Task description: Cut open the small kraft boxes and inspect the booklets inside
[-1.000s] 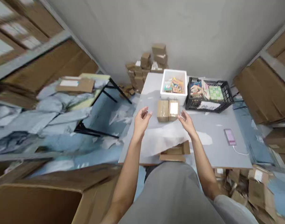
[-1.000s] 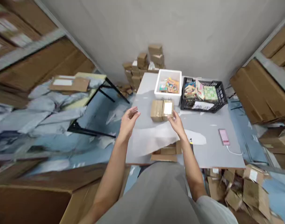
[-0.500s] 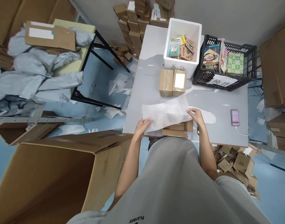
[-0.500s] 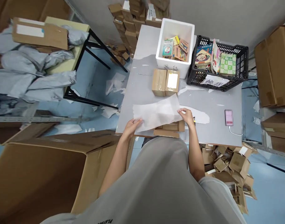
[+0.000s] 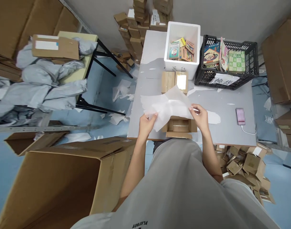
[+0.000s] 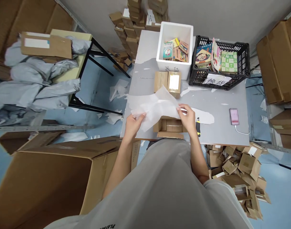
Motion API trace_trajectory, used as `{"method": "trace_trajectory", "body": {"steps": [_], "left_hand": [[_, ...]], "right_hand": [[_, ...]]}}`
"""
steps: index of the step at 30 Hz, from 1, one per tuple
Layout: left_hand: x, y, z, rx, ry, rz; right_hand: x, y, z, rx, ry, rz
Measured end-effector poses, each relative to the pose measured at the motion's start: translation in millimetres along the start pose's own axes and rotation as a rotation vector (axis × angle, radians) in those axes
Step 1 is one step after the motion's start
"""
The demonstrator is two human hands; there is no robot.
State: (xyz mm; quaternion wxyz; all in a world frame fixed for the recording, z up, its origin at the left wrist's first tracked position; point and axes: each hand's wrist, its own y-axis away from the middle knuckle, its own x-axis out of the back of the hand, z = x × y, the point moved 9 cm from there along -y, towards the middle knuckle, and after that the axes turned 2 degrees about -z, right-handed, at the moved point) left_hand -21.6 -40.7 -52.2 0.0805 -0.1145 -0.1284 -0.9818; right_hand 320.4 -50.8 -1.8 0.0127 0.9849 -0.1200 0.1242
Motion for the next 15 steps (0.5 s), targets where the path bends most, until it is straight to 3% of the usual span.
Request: {"method": "trace_trajectory", "body": {"steps": [4, 7, 11, 15], "left_hand": [[20.7, -4, -28, 0.111, 0.036, 0.073], [21.5, -2, -45, 0.161, 0.093, 0.028], [9.0, 5, -46, 0.163, 0.060, -0.028], [-5.1, 15, -27, 0.141, 0.109, -0.075]], "right_hand": [[51, -4, 56, -0.175, -0.007, 0.178], [69, 4, 78, -0.246, 0.027, 0.173], [65, 14, 77, -0.267, 0.049, 0.142], [60, 17, 48, -0.207, 0.115, 0.145]]}}
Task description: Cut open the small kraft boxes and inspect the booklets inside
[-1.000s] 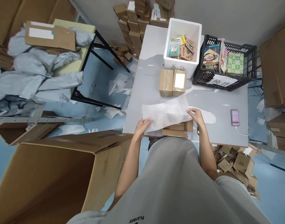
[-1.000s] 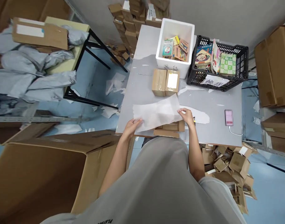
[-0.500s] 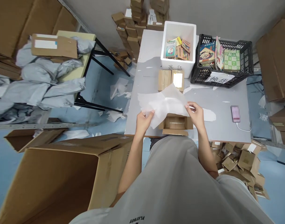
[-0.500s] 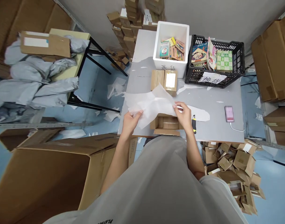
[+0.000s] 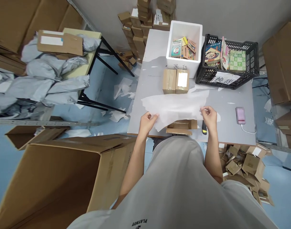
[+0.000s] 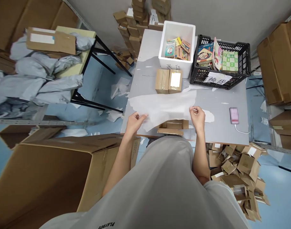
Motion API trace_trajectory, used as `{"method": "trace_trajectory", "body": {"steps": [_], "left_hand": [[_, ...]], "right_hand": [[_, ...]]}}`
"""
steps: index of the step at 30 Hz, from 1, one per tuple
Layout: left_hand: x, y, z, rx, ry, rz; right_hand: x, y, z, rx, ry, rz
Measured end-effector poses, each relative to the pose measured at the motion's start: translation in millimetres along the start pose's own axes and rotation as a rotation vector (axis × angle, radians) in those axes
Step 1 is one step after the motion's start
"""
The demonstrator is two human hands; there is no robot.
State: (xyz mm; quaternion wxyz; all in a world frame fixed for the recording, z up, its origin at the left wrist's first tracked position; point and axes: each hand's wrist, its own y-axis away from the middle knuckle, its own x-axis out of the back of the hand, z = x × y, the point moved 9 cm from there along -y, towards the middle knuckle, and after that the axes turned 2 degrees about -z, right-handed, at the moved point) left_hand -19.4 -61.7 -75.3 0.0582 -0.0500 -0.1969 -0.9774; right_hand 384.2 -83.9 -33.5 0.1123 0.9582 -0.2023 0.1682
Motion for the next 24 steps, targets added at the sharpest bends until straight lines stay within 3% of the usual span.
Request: {"method": "trace_trajectory", "body": {"steps": [5, 8, 11, 14, 16, 21, 22, 24], "left_hand": [[-24.8, 31, 43, -0.125, 0.046, -0.095], [-49.8, 53, 63, -0.174, 0.071, -0.200], [-65.3, 68, 68, -0.167, 0.152, -0.224], [-65.1, 71, 61, -0.150, 0.242, -0.182], [-59.6, 70, 50, -0.096, 0.273, -0.158], [-40.7, 64, 21, 0.084, 0.357, -0.147], [-37.9, 64, 19, 0.102, 0.368, -0.154], [-35.1, 63, 16, 0.125, 0.371, -0.181]], "right_hand": [[-12, 36, -74, 0.240, -0.011, -0.051], [-46, 70, -111, 0.371, -0.041, -0.209], [-90, 103, -124, 0.445, -0.028, -0.418], [-116, 125, -118, 0.466, -0.039, -0.588], [-115, 125, -109, 0.442, -0.078, -0.607], [-64, 75, -66, 0.262, -0.206, -0.243], [-59, 64, -54, 0.199, -0.226, -0.213], [-64, 50, -30, 0.050, -0.284, -0.288]]}}
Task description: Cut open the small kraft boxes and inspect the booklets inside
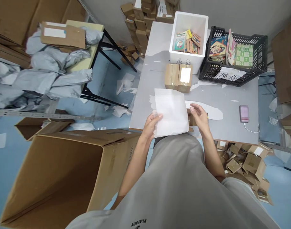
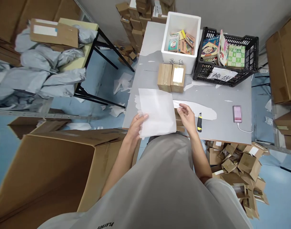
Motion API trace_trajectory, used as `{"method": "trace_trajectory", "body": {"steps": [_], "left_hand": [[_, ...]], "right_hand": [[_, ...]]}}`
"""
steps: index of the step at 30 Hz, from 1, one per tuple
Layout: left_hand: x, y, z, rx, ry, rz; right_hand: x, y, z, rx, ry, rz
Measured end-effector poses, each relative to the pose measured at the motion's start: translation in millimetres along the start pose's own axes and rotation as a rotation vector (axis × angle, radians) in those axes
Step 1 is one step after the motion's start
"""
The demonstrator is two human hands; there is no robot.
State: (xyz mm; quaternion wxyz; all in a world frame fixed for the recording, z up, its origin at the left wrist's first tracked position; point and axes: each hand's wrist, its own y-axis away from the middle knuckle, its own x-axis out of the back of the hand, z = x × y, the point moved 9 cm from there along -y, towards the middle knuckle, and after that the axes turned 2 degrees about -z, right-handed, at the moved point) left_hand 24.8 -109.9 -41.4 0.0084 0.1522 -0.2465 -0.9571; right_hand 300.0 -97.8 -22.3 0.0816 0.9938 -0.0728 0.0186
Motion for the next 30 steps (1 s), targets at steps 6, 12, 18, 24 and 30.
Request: {"method": "trace_trajectory", "body": {"steps": [6, 12, 18, 24, 30], "left_hand": [[-2.6, -2, -5, 0.049, -0.035, -0.085], [-11.4, -12, -18, 0.085, -0.015, -0.141], [-16.0, -25, -33, 0.062, -0.030, -0.109], [-26.3, -29, -28, 0.043, -0.038, -0.174], [-44.1, -17, -26, 0.113, 0.087, -0.274]], "right_hand": [[-36, 10, 35, -0.304, -0.259, -0.386], [-21, 8, 37, -0.276, -0.221, -0.193], [13, 3, 40, -0.187, -0.095, -0.059], [24, 12, 27, -0.194, -0.125, -0.071], [1, 20, 15, -0.227, -0.245, -0.154]]}}
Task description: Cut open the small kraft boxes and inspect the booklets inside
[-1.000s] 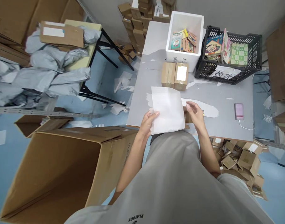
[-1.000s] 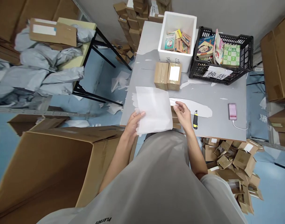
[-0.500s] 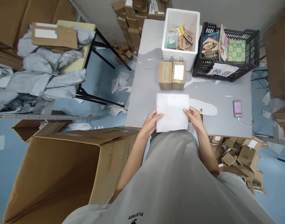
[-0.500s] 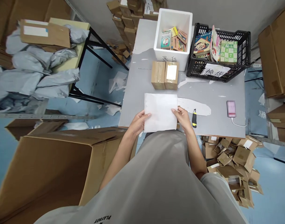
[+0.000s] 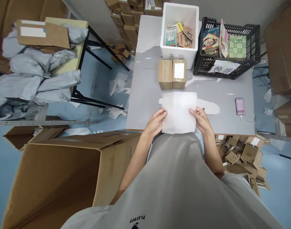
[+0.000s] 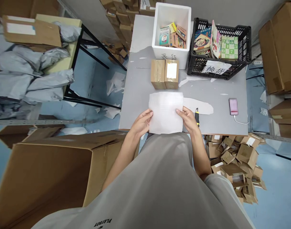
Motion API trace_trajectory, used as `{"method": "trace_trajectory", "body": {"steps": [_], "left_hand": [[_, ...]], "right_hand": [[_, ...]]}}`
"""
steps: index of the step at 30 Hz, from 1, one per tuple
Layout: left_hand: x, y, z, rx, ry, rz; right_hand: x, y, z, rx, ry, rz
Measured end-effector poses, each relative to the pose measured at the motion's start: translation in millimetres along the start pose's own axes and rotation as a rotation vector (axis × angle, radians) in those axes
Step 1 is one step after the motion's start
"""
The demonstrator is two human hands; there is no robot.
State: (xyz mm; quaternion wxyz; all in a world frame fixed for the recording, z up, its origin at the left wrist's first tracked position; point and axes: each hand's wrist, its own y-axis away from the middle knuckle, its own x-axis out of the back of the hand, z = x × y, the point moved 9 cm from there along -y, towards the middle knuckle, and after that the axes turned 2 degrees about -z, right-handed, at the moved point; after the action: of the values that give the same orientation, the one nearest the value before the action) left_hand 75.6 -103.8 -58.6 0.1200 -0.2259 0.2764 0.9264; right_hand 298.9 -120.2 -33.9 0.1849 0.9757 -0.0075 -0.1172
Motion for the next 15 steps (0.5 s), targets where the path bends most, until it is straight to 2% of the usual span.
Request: {"method": "trace_trajectory", "body": {"steps": [5, 9, 12, 15], "left_hand": [[-19.7, 5, -12, 0.028, 0.012, -0.076], [-27.2, 9, -36, 0.095, -0.069, -0.107], [-26.7, 13, -51, 0.108, -0.115, -0.115], [-16.4, 15, -50, 0.033, -0.157, -0.036]], "right_hand": [[-34, -4, 15, -0.009, -0.056, -0.122], [-53, 0, 30, -0.063, -0.058, -0.244], [-47, 3, 35, -0.098, -0.047, -0.212], [-28, 2, 34, -0.066, -0.029, -0.081]]}}
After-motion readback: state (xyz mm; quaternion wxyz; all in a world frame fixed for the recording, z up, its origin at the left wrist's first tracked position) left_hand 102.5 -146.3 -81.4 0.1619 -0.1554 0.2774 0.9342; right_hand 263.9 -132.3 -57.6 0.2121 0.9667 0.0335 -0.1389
